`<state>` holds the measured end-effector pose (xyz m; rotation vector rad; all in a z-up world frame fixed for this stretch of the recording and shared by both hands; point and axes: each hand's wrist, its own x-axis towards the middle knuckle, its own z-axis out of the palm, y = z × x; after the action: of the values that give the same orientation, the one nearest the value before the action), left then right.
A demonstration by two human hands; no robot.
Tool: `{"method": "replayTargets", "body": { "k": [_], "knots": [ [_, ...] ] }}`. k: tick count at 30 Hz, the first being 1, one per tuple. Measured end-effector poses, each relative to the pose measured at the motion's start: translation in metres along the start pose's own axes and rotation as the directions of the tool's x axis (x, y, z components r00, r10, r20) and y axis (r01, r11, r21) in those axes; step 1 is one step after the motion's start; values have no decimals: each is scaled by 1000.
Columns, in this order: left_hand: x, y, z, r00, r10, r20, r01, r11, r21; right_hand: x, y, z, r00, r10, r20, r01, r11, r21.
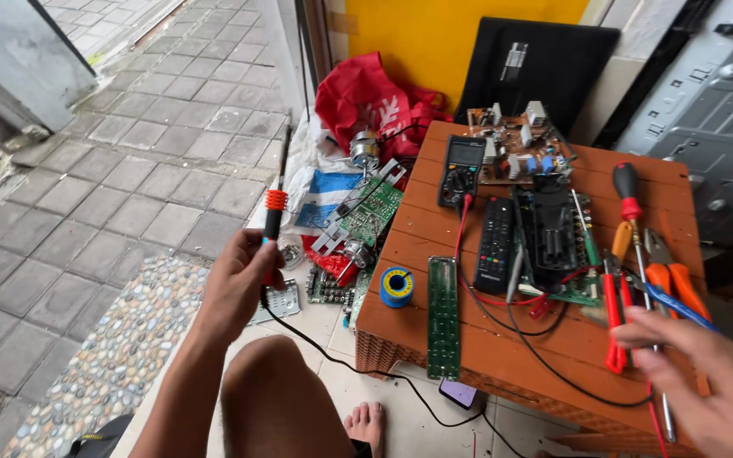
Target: The person sits on the floor and uses a soldering iron to work on a green circuit board placed on a wooden table. They hold the board with one hand and apply the soldering iron to various points on the board while a multimeter and other tools are visible nearby.
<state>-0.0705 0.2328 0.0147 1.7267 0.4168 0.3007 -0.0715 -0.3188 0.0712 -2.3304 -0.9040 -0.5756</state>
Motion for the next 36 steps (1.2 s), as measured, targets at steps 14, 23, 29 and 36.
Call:
{"method": "replayTargets", "body": {
  "k": [14,23,29,36],
  "knots": [
    [-179,39,220,740,18,672,260,914,-311,11,-72,74,977,-195,91,202,976,-81],
    [-160,79,192,524,231,820,-533,840,104,5,-39,70,975,-221,36,223,944,-243],
    [-37,57,132,601,423,679,-798,268,540,18,-26,66,984,-154,-88,132,968,-213],
    [-9,-3,142,698,311,645,-714,371,594,32,-31,81,973,-191,-132,180,979,-91]
  ]
}}
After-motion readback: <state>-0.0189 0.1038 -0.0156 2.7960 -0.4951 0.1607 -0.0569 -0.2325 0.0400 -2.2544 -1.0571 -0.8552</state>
